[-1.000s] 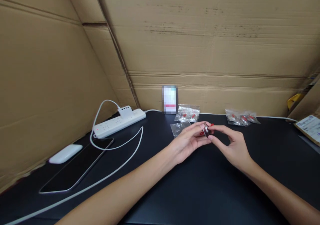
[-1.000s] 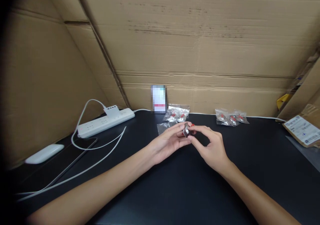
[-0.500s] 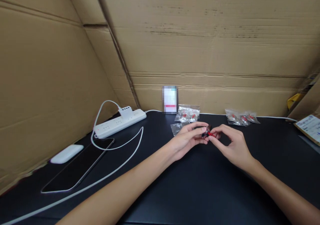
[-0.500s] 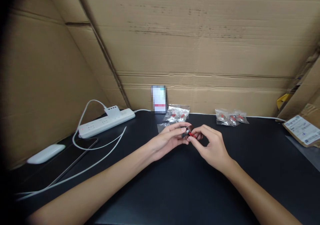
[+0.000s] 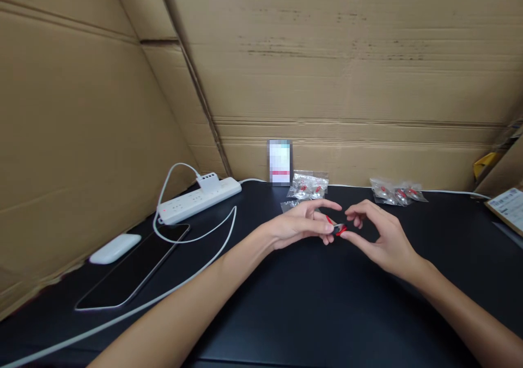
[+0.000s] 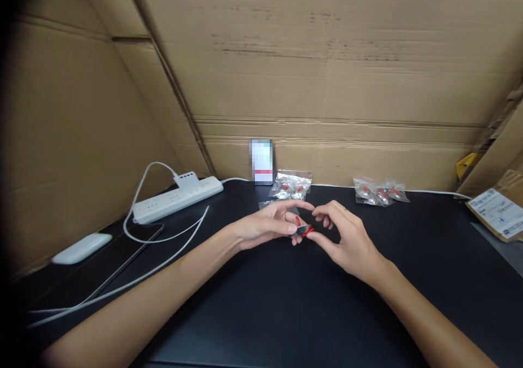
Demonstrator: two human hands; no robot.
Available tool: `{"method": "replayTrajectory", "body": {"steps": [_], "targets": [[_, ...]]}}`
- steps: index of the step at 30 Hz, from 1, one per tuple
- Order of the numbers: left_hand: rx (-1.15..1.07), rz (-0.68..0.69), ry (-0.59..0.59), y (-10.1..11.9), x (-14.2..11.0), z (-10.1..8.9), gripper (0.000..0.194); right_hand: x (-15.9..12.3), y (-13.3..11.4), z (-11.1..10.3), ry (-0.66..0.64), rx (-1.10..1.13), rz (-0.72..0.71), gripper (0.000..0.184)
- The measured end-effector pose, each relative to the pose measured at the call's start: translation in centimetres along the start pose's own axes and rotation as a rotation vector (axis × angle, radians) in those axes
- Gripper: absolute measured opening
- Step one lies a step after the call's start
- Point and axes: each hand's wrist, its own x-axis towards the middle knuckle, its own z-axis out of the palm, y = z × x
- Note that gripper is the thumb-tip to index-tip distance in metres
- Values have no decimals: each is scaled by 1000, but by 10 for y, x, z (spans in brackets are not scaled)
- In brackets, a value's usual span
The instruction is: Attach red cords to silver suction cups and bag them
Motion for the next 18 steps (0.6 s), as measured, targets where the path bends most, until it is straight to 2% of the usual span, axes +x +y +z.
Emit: {"method": "replayTrajectory", "body": {"steps": [3, 5, 8, 10, 13, 18], "targets": [[91, -84, -84, 3, -4, -7, 67, -1, 0, -1, -102, -8, -62, 41], [135, -131, -127, 3, -5, -9, 74, -2, -3, -1, -202, 4, -78, 45], [175, -197, -191, 1, -5, -10, 77, -1, -9, -1, -342, 29, -71, 37], [186, -240, -228, -1, -4, -10, 79, 0, -13, 0, -391, 38, -66, 27], [193, -276, -251, -3, -3, -10, 81, 0, -17, 1, -417, 63, -46, 18], [176, -265, -221, -5, -2, -13, 81, -1, -15, 3, -392, 113, 16, 12]]}}
